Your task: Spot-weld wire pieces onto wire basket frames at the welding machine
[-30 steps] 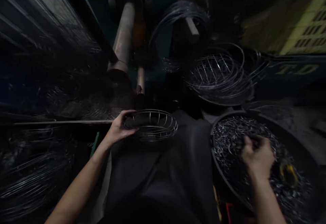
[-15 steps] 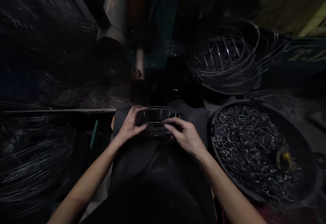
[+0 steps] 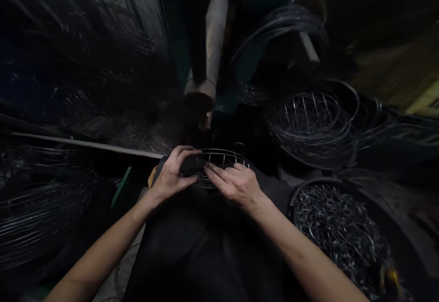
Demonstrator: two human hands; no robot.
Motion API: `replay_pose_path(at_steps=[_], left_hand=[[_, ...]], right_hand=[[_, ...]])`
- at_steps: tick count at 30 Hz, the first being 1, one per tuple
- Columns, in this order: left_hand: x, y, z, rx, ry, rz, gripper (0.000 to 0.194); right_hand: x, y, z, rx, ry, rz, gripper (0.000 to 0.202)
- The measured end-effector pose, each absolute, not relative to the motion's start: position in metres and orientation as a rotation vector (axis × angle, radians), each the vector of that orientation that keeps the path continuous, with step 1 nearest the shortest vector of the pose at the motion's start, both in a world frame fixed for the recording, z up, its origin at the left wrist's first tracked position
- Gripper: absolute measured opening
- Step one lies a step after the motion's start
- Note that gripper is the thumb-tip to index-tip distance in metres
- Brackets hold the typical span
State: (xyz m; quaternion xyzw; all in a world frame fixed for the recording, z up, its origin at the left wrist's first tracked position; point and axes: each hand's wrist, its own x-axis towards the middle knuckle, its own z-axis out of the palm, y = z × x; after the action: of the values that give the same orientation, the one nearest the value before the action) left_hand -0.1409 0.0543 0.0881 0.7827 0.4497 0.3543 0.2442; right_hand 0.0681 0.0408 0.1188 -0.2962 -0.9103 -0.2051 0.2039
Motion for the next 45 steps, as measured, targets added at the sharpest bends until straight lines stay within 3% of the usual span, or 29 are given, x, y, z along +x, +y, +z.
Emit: replay_pose_path(at_steps=[22, 28, 35, 39, 45], left_hand=[[-0.14, 0.085, 0.07, 2.295, 1.253, 1.154, 0.059], [-0.144, 0.092, 0.059, 2.337, 1.275, 1.092, 0.058], [-0.165, 0.095, 0.052, 2.352, 1.227, 1.059, 0.057], [-0.181, 0.102, 0.062, 2.284, 1.252, 1.083, 0.069], [-0.182, 0.12, 0.062, 2.263, 1.214, 1.108, 0.056]], right_hand=[[0.069, 0.073, 0.1, -0.724, -2.426, -0.903, 0.023], [0.073, 0.075, 0.086, -0.765, -2.437, -0.88, 0.036], [0.06, 0.071, 0.068, -0.858, -2.401, -0.805, 0.034], [0.043, 0.07, 0.077, -0.939, -2.418, -0.688, 0.03], [0.06, -0.003, 0.089, -1.453, -2.098, -0.274, 0.035]])
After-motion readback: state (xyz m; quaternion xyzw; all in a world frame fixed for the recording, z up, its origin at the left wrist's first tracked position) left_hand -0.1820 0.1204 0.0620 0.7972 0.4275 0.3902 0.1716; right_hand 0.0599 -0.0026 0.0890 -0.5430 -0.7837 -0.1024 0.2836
